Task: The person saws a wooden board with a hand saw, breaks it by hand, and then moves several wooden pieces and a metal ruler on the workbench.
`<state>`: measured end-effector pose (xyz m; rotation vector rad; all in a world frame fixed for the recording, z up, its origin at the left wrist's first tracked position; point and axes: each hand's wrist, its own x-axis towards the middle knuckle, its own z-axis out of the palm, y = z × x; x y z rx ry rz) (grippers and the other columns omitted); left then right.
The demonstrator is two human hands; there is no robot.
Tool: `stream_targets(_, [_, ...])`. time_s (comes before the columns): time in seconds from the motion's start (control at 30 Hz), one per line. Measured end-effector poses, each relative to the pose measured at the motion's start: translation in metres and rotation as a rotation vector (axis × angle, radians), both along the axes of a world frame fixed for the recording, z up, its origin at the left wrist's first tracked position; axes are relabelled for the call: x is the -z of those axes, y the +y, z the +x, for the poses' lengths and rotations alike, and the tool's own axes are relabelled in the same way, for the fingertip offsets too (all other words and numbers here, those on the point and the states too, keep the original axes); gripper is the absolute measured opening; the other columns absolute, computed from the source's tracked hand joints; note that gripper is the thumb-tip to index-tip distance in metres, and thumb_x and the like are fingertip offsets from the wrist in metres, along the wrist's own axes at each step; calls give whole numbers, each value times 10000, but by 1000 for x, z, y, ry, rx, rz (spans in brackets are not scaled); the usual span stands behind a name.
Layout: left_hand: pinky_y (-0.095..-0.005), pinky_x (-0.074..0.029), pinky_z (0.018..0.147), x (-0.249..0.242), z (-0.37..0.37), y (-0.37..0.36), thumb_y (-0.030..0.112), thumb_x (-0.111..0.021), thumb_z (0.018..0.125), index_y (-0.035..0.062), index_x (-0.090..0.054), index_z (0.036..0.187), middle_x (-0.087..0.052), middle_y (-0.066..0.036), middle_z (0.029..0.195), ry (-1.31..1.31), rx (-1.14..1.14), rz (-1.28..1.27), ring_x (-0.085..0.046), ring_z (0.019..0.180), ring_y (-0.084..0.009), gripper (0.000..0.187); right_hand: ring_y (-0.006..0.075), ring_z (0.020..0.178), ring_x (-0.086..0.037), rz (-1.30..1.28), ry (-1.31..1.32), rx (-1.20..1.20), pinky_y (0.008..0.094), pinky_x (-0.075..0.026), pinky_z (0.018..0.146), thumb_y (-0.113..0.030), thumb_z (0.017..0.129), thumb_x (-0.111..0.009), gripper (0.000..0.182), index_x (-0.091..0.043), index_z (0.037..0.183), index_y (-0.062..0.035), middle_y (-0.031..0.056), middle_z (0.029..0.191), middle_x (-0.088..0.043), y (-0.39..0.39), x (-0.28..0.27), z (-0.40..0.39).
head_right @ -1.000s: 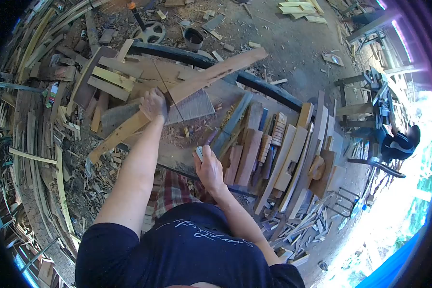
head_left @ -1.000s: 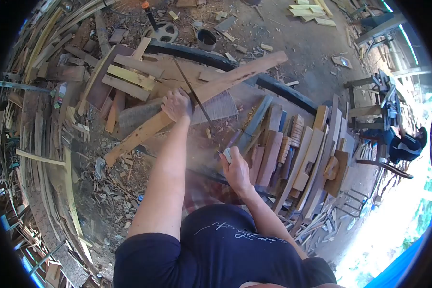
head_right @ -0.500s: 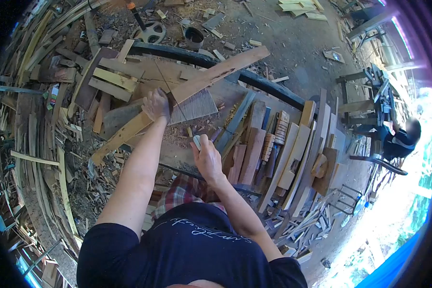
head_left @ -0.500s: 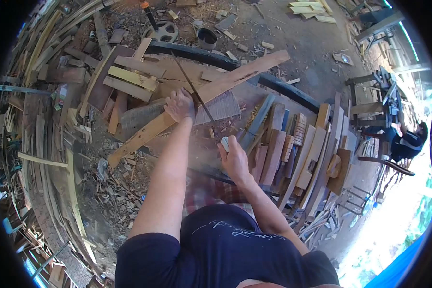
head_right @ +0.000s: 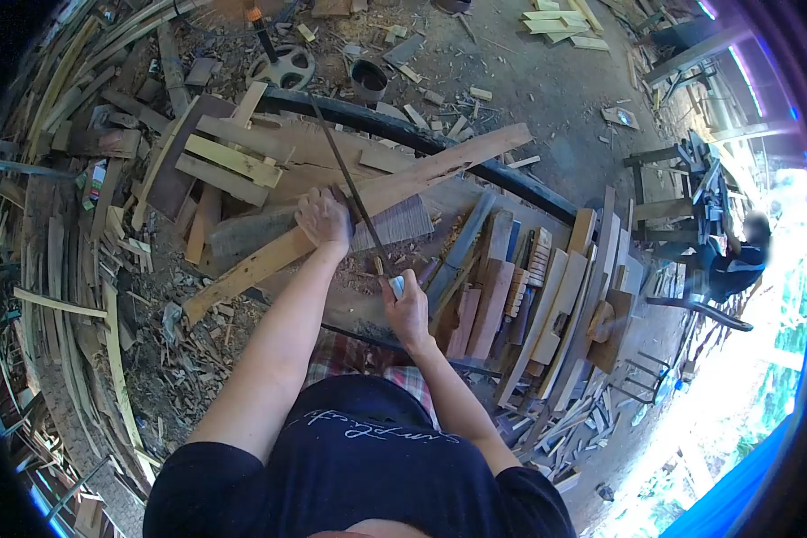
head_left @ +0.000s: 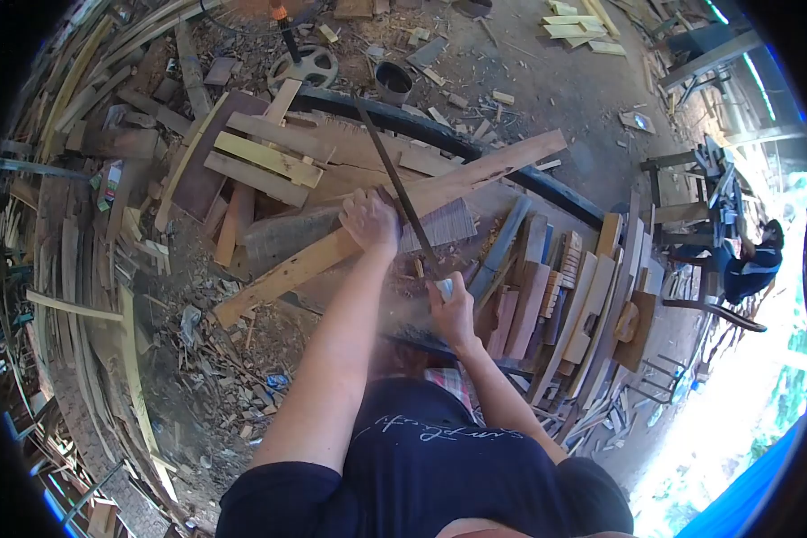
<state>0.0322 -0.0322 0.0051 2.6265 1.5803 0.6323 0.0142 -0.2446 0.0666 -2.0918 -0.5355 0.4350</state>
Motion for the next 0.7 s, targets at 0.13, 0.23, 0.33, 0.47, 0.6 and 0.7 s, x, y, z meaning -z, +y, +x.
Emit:
stream_targets(0.13, [-457, -441, 762, -22, 7, -3, 322, -517, 924, 141, -691, 790, -647, -48, 898, 24, -52, -67, -594, 894, -277, 284, 482, 742, -588, -71, -47, 0, 507, -453, 601, -210, 894, -687, 308, -438, 871, -31, 248, 748, -585, 3, -11, -1])
stream_targets(0.23, [-442, -448, 748, -17, 9, -1, 327, -522, 924, 149, -686, 746, -648, -45, 867, 24, -70, -46, -595, 884, -268, 300, 468, 778, -594, -124, -96, -36, 505, -463, 631, -223, 907, -666, 289, -453, 888, -29, 246, 790, -598, -11, -16, -3])
stream_targets(0.33, [-415, -468, 696, -16, 4, -1, 319, -545, 901, 149, -671, 738, -653, -39, 867, 69, -51, -57, -604, 841, -265, 267, 455, 783, -598, -101, -70, -79, 496, -475, 646, -224, 915, -653, 246, -497, 929, -35, 227, 851, -606, -58, -26, -19])
stream_targets(0.47, [-411, -487, 676, -10, 6, 3, 313, -559, 879, 148, -665, 747, -655, -42, 843, 78, -18, 9, -617, 821, -259, 236, 464, 781, -600, -208, -56, -84, 504, -480, 642, -208, 913, -653, 235, -495, 938, -36, 229, 858, -602, -79, -45, -25])
stream_targets(0.6, [-413, -492, 708, -10, 7, 7, 303, -554, 882, 147, -676, 768, -656, -44, 836, 101, 2, 25, -620, 846, -255, 229, 477, 758, -591, -149, -30, -5, 501, -459, 628, -196, 887, -692, 279, -467, 893, -31, 243, 799, -598, -48, -34, -19])
stream_targets(0.7, [-422, -485, 742, -16, 9, 0, 295, -547, 887, 131, -684, 786, -657, -58, 844, 89, -19, -7, -616, 867, -272, 236, 481, 773, -592, -137, 9, -29, 501, -458, 631, -185, 895, -683, 269, -469, 932, -27, 253, 820, -605, -54, -36, -17])
